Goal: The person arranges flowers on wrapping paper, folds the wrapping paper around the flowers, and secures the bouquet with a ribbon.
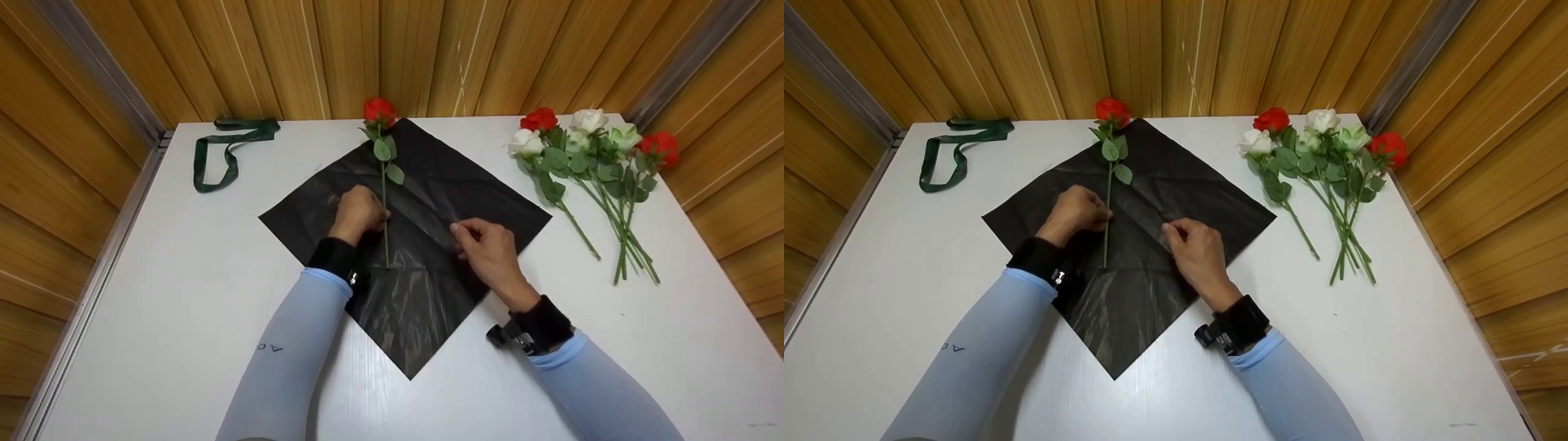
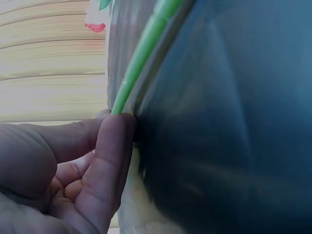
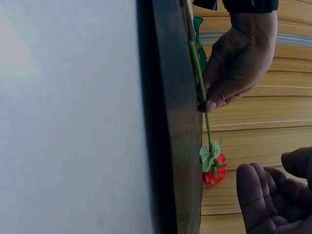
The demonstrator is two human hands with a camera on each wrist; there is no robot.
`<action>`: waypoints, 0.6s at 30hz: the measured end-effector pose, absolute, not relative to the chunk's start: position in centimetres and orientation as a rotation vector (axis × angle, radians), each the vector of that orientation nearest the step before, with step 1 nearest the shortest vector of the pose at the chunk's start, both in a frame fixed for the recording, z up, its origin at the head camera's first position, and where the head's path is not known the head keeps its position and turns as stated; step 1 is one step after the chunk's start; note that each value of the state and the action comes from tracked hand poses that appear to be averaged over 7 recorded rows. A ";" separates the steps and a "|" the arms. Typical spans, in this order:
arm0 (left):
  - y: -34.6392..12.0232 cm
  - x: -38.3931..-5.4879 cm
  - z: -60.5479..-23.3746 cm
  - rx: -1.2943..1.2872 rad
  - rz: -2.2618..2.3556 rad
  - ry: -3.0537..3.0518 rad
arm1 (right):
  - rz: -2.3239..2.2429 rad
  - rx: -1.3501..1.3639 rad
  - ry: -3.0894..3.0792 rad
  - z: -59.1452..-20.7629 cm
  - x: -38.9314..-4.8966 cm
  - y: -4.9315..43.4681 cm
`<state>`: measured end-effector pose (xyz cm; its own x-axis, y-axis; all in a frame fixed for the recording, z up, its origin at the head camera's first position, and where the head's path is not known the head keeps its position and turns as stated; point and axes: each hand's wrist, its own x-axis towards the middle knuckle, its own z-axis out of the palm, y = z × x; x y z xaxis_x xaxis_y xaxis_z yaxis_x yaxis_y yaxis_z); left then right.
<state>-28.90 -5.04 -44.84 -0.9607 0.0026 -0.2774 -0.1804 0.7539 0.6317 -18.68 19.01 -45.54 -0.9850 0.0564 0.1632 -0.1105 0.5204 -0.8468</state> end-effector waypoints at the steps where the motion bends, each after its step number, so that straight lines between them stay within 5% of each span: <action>1: -5.0 -28.9 -44.9 -0.140 0.994 2.703 | 1.461 0.044 -2.585 -45.6 -18.7 19.0; 18: -5.0 -28.6 -44.9 -0.142 1.011 2.707 | 1.485 0.026 -2.583 -45.6 -18.7 19.2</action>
